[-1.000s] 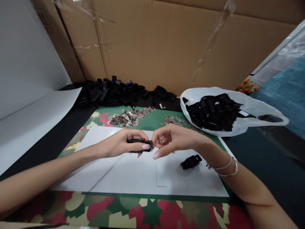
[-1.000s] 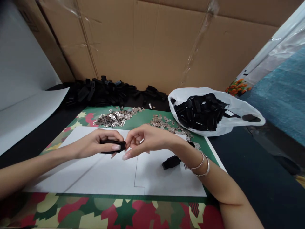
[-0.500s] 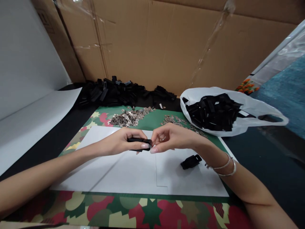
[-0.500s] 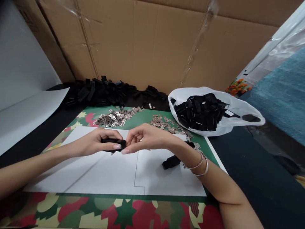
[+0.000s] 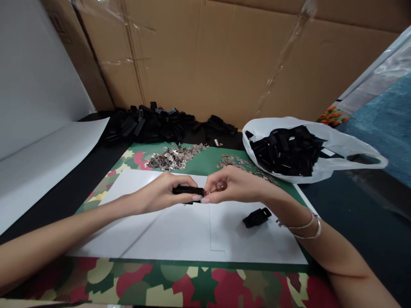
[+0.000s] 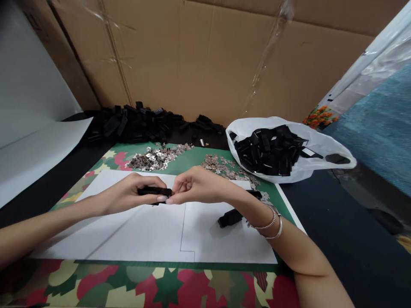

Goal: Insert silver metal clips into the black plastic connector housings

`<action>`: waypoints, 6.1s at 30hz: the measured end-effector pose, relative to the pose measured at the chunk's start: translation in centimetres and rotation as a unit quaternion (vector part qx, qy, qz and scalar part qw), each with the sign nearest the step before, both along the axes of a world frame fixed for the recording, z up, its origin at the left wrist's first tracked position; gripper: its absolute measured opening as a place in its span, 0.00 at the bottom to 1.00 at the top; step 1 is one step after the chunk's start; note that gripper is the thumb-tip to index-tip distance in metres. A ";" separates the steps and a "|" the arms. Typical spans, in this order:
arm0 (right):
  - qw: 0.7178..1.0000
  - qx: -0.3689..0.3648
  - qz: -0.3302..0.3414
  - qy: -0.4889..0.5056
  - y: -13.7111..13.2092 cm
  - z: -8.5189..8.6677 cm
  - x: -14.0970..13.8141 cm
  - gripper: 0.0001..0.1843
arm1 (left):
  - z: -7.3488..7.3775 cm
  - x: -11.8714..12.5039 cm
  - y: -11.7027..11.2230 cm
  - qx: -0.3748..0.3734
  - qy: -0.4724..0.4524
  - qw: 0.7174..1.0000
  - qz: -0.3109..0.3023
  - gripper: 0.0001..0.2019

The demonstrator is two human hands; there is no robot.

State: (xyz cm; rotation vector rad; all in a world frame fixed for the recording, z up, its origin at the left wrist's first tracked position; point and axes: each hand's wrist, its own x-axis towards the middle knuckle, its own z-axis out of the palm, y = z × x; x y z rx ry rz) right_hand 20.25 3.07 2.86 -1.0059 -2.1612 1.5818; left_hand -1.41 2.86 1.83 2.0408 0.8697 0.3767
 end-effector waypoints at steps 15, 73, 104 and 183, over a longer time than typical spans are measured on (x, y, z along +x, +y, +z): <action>0.990 0.107 -0.028 -0.090 -1.4 0.5 -0.3 0.10 | -0.8 0.4 -1.3 0.117 0.067 0.988 0.073 0.07; 0.973 -0.111 -0.167 0.111 -1.4 -1.7 -0.5 0.07 | 0.9 0.0 -1.2 -0.295 0.029 0.949 0.105 0.21; 0.994 -0.022 -0.104 0.036 -1.9 -3.4 -2.1 0.21 | -0.3 0.9 -2.0 -0.321 0.041 0.945 0.054 0.15; 0.963 0.266 0.021 0.023 -2.4 -1.6 -0.8 0.08 | -0.8 0.3 -1.5 -0.390 -0.076 0.917 -0.021 0.17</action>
